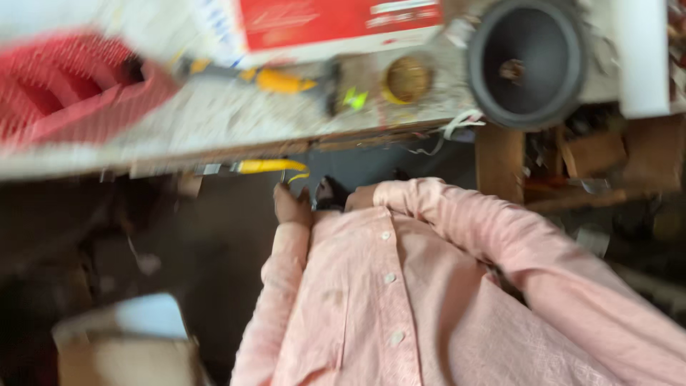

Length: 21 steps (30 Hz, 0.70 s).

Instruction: The person repairs a speaker by hand, using a soldering iron to attach a wire to the voice coil. They also use scissors to trim excess wire and a small container to apply flux or solder paste.

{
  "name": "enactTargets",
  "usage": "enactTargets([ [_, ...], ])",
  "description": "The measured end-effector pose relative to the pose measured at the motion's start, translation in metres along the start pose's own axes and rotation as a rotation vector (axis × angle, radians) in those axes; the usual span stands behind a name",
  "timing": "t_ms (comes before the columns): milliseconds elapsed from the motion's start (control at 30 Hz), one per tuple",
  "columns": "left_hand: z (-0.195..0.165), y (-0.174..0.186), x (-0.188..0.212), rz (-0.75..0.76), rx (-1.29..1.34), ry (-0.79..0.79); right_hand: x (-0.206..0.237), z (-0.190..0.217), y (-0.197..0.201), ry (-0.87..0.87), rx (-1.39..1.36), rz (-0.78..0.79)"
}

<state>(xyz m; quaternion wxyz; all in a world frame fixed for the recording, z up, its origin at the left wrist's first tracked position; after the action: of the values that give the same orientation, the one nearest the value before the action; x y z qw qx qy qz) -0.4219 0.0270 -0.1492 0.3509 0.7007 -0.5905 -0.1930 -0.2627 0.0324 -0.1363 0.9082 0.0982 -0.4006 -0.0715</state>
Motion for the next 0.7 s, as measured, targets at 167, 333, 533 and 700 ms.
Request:
enactTargets([
  [167, 0.013, -0.005, -0.007, 0.045, -0.002, 0.005, 0.013, -0.015, -0.002, -0.038, -0.062, -0.06],
  [333, 0.019, -0.019, -0.016, 0.069, -0.01, -0.041, 0.024, -0.033, -0.026, -0.039, -0.025, -0.006],
  [533, 0.01, -0.038, -0.005, 0.086, 0.286, 0.204, 0.036, -0.07, -0.014, 0.127, -0.266, -0.215],
  [700, -0.087, -0.044, 0.018, 0.121, 0.721, 0.071, 0.112, -0.089, 0.03, 0.239, -0.004, -0.734],
])
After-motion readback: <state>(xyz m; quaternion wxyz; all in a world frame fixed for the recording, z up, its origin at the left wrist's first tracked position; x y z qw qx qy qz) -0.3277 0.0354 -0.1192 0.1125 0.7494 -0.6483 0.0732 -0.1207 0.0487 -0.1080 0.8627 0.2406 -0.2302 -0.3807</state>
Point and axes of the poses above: each hand's wrist, its own x-axis away from the middle knuckle, its own y-axis out of the back of the hand, z = x × y, the point moved 2 cm from there along -x, towards the middle knuckle
